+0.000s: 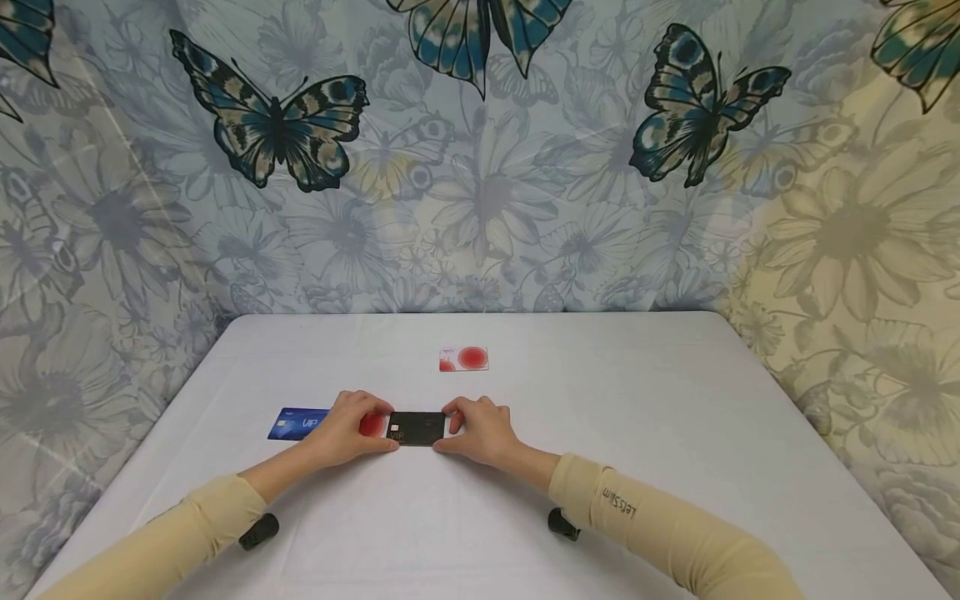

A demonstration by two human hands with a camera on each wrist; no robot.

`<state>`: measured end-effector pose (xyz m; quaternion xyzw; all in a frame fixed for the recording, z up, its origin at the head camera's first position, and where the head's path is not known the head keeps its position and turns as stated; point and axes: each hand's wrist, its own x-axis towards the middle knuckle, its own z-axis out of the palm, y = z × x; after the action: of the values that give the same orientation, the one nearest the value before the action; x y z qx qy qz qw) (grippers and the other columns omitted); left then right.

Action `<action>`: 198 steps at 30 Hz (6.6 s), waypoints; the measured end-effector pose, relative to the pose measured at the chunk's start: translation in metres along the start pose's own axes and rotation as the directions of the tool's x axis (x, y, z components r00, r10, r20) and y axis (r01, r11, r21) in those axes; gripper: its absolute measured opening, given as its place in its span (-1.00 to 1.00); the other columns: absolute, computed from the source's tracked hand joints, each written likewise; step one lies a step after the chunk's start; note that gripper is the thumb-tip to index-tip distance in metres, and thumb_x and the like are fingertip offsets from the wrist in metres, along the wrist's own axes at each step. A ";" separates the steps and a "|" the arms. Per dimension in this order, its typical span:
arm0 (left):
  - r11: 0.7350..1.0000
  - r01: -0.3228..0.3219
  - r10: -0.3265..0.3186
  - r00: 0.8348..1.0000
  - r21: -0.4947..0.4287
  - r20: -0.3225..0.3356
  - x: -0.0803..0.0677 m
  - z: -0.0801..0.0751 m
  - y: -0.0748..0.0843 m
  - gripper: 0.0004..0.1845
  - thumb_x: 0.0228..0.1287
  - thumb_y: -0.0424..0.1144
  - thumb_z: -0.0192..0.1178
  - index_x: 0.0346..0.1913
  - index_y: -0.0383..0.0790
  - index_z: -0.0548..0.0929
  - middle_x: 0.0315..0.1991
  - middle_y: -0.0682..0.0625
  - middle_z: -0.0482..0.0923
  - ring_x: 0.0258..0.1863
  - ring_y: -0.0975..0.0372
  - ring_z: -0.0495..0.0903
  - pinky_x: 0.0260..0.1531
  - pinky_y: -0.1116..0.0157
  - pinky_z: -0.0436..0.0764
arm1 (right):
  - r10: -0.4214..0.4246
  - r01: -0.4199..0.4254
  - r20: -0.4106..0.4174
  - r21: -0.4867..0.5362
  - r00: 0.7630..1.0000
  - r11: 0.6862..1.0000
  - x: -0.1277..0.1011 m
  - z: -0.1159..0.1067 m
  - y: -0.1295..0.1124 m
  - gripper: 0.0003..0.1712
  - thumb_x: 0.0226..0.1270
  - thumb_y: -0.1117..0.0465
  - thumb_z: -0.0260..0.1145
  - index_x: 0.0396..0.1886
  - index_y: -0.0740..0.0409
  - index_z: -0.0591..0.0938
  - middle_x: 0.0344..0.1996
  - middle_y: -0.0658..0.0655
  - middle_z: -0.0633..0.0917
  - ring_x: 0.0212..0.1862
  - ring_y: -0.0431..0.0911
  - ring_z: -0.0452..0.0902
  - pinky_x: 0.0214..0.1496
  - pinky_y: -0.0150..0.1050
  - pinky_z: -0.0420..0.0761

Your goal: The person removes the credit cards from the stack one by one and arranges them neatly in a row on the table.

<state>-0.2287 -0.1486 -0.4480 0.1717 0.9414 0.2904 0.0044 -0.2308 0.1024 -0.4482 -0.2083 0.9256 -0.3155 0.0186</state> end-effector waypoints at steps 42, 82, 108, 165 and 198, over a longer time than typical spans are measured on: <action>1.000 0.021 -0.021 1.000 0.003 0.011 -0.001 0.002 0.000 -0.46 -0.05 0.03 0.51 0.01 -0.10 0.65 -0.01 -0.03 0.50 0.11 0.05 0.30 0.05 0.02 0.41 | -0.017 0.017 0.002 0.013 1.000 1.000 -0.003 -0.001 0.000 -0.51 0.04 0.06 0.55 -0.04 0.07 0.62 -0.52 -0.16 0.55 -0.25 -0.17 0.36 -0.09 -0.05 0.23; 0.966 -0.174 0.174 0.985 -0.190 -0.015 -0.008 0.010 0.021 -0.52 0.06 -0.06 0.48 0.02 -0.16 0.62 -0.12 0.03 0.57 -0.16 0.17 0.42 -0.17 0.24 0.43 | -0.063 0.061 0.013 0.139 0.998 0.988 -0.030 -0.015 0.012 -0.56 0.12 0.08 0.51 -0.03 0.07 0.61 -0.40 -0.10 0.61 -0.20 -0.08 0.37 -0.14 -0.28 0.38; 0.961 -0.170 0.181 0.983 -0.220 0.033 0.013 0.027 0.054 -0.54 0.07 -0.05 0.47 -0.02 -0.17 0.60 -0.13 0.01 0.55 -0.15 0.18 0.48 -0.07 0.20 0.51 | -0.064 0.069 -0.035 0.172 0.997 0.983 -0.035 -0.029 0.030 -0.61 0.12 0.18 0.51 -0.05 0.14 0.65 -0.27 0.02 0.62 -0.25 -0.07 0.44 -0.22 -0.33 0.48; 0.996 0.058 -0.065 0.991 -0.063 -0.116 0.120 0.033 0.038 -0.54 0.06 -0.17 0.46 -0.05 -0.39 0.60 -0.17 -0.18 0.55 -0.09 -0.01 0.45 -0.01 0.11 0.44 | 0.149 -0.145 -0.070 0.059 0.986 0.988 0.069 -0.056 0.075 -0.45 0.13 0.18 0.47 0.08 0.35 0.56 -0.15 0.22 0.61 -0.15 0.05 0.47 -0.02 -0.07 0.48; 0.993 0.119 -0.120 0.990 -0.016 -0.080 0.132 0.036 0.034 -0.49 0.09 -0.09 0.46 0.02 -0.37 0.65 -0.13 -0.16 0.52 -0.03 0.00 0.42 0.04 0.14 0.43 | 0.100 -0.102 -0.038 -0.054 0.994 0.993 0.084 -0.052 0.077 -0.44 0.16 0.09 0.47 0.10 0.29 0.60 -0.15 0.22 0.58 -0.08 0.08 0.41 0.02 -0.02 0.43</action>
<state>-0.3377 -0.0599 -0.4474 0.1031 0.9478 0.3015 -0.0157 -0.3453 0.1542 -0.4443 -0.1561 0.9435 -0.2920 0.0126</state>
